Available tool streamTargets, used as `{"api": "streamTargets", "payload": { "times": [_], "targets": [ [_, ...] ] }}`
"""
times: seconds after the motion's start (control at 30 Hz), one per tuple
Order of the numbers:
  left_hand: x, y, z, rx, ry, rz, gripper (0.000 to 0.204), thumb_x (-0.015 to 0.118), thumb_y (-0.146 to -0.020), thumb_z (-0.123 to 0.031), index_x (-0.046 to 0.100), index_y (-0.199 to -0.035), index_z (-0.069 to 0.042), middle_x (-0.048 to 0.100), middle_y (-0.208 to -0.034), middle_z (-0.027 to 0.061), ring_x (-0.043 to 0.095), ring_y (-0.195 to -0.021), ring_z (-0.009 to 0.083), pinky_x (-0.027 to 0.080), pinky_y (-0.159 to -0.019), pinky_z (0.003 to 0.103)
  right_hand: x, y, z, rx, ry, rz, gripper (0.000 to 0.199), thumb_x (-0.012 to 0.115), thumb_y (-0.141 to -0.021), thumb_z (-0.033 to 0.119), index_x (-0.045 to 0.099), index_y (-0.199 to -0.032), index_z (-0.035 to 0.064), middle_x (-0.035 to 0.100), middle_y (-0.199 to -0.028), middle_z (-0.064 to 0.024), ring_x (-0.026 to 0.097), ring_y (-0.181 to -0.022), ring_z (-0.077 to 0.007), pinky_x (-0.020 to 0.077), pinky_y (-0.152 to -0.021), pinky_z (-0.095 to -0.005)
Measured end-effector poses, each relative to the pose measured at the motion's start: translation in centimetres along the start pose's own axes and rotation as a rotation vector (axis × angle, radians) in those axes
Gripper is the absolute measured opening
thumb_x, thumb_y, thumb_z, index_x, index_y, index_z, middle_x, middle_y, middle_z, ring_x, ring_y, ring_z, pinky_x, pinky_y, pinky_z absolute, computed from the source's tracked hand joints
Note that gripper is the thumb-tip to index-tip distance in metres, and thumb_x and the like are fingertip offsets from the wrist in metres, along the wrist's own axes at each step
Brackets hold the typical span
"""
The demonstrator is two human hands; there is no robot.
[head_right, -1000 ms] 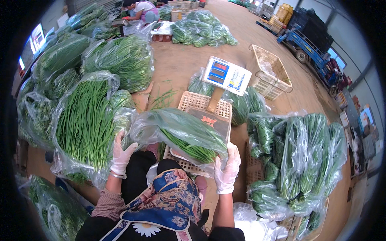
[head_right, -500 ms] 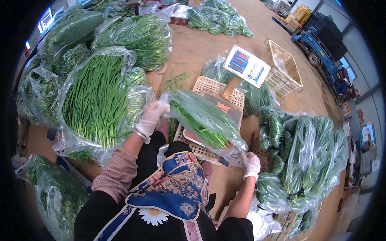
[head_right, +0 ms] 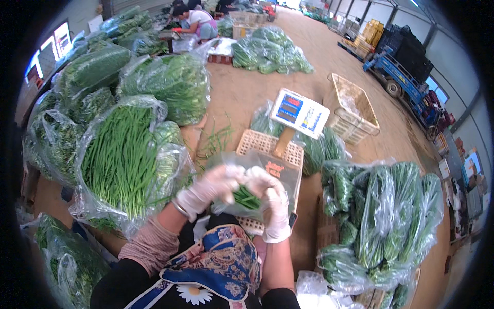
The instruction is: The person sorts green onions from large piles, gathers them into bunches, and places the bunches into clear plastic bags for weighing on a digital scale.
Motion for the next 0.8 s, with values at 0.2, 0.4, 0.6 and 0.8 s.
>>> {"api": "streamTargets", "payload": {
  "times": [0.2,0.4,0.6,0.8],
  "targets": [
    [6.1,0.0,7.0,-0.286,0.320,0.539,0.024,0.061,-0.082,-0.025,0.057,-0.096,-0.006,0.060,-0.080,0.0054,0.058,-0.068,0.0123,0.047,-0.058,0.022,1.5,-0.7,-2.4,0.179,1.048,0.495,0.053,0.052,-0.085,0.047,0.057,-0.119,0.0059,0.060,-0.115,-0.0161,0.054,-0.113,-0.0290,0.0364,-0.099,-0.0421],
    [-2.1,-2.2,14.4,-0.188,0.547,0.193,0.017,0.062,-0.086,-0.019,0.056,-0.091,-0.005,0.056,-0.079,0.0045,0.061,-0.076,0.0170,0.051,-0.069,0.027,-12.0,6.5,-9.5,0.475,0.482,-0.059,0.019,0.056,-0.088,0.018,0.061,-0.077,0.0034,0.057,-0.067,-0.0002,0.050,-0.062,-0.0100,0.0435,-0.061,-0.0251],
    [-2.2,-1.3,10.6,-0.077,0.676,0.015,0.019,0.059,-0.089,-0.019,0.058,-0.102,-0.005,0.062,-0.093,0.0045,0.062,-0.085,0.0186,0.048,-0.064,0.020,-12.1,6.8,-8.9,0.105,-0.522,-0.396,0.021,0.050,-0.093,0.021,0.055,-0.093,0.0010,0.057,-0.083,-0.0069,0.056,-0.082,-0.0181,0.0489,-0.082,-0.0352],
    [2.2,0.4,9.9,-0.263,0.104,0.310,0.032,0.059,-0.088,-0.028,0.061,-0.105,-0.001,0.062,-0.095,0.0037,0.060,-0.076,0.0120,0.048,-0.063,0.025,-2.9,2.8,-5.8,0.119,0.519,-0.011,0.031,0.051,-0.091,0.020,0.060,-0.114,0.0006,0.061,-0.107,-0.0093,0.055,-0.100,-0.0182,0.0405,-0.091,-0.0309]
  ]
}}
Point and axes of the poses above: each hand's wrist, its own y-axis away from the middle knuckle, its own x-axis out of the palm, z = x × y, the point moved 9 cm from there along -y, towards the middle knuckle
